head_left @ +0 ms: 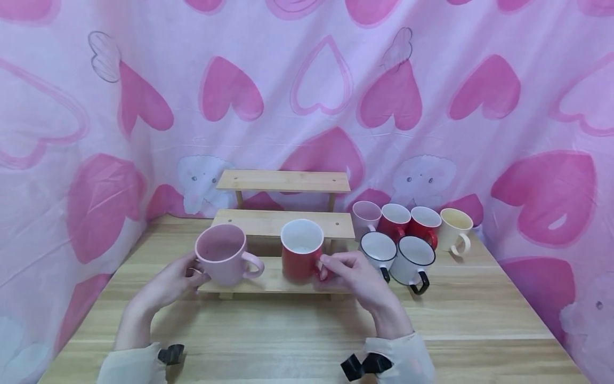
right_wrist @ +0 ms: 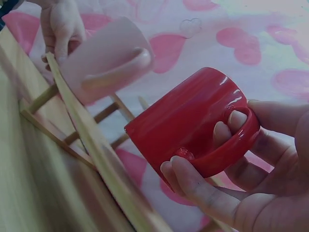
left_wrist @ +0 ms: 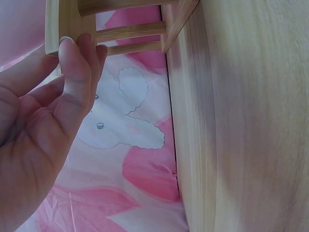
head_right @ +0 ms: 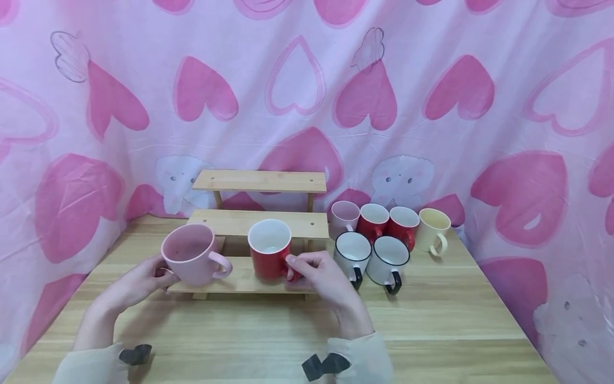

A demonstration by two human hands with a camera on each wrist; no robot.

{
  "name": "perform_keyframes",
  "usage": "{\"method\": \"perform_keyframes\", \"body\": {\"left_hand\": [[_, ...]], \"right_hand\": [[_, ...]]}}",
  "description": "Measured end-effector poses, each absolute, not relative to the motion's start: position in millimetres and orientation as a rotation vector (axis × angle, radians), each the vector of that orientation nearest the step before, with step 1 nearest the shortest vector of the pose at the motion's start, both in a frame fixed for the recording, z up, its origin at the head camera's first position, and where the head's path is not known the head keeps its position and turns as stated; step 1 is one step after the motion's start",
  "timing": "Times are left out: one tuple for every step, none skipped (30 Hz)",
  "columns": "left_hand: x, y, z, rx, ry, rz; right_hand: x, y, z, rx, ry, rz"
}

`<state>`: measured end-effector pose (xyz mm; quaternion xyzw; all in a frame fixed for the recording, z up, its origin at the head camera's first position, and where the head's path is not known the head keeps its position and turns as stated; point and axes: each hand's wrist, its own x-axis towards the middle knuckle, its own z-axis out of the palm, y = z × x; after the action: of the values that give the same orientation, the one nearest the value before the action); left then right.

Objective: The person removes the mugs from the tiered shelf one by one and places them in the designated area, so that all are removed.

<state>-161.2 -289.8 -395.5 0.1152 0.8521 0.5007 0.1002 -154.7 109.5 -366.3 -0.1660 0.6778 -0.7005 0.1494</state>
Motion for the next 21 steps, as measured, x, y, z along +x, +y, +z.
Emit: {"method": "perform_keyframes", "body": {"left_hand": [[-161,-290,-396,0.34,2.52,1.478],[-161,-289,-395,0.338,2.522,1.475],[-161,-289,-396,0.34,2.523,1.473],[-160,-289,-396,0.338,2.525,1.47],[-160,-289,-396,0.331,2.529,1.466],[-160,-289,-396,0.339,2.535,1.459],[-160,-289,-396,0.337,2.538,1.457],[-160,-289,-396,0.34,2.545,1.45],[-161,-290,-396,0.343,2.551,1.445],[-161,-289,-396,0.343,2.558,1.44],[-161,-289,-395,0.342,2.561,1.436],[-161,-289,-395,0.352,2.561,1.435],[-161,-289,-395,0.352,2.557,1.439],[-160,-289,-395,0.353,2.558,1.44],[-160,-289,-396,0.359,2.555,1.444],[-160,-289,-396,0.368,2.551,1.448],[-161,-290,-396,0.376,2.549,1.452],[-161,-290,-396,0.383,2.547,1.456],[-161,-290,-396,0.386,2.546,1.46],[-161,-290,-397,0.386,2.545,1.462],[-161,-290,-397,0.396,2.545,1.463]], "right_hand": [[-154,113,-364,-0.473,1.956,-2.025],[-153,117,-363,-0.464,1.972,-2.029],[-152,120,-360,-0.454,1.987,-2.03],[-152,124,-358,-0.442,1.998,-2.032],[-151,129,-356,-0.43,1.997,-2.039],[-150,133,-354,-0.421,2.004,-2.042],[-149,137,-352,-0.409,2.006,-2.048],[-149,142,-350,-0.396,2.019,-2.046],[-148,147,-347,-0.393,2.031,-2.05],[-147,152,-346,-0.394,2.037,-2.062],[-146,157,-344,-0.401,2.042,-2.07],[-145,162,-343,-0.404,2.052,-2.081],[-144,167,-341,-0.409,2.054,-2.094],[-144,173,-340,-0.422,2.059,-2.111],[-143,178,-339,-0.444,2.051,-2.134],[-143,183,-338,-0.46,2.04,-2.16],[-142,189,-337,-0.474,2.034,-2.182],[-142,194,-336,-0.48,2.038,-2.202],[-141,200,-335,-0.495,2.042,-2.216],[-140,206,-334,-0.498,2.049,-2.232],[-139,212,-333,-0.501,2.055,-2.247]]}}
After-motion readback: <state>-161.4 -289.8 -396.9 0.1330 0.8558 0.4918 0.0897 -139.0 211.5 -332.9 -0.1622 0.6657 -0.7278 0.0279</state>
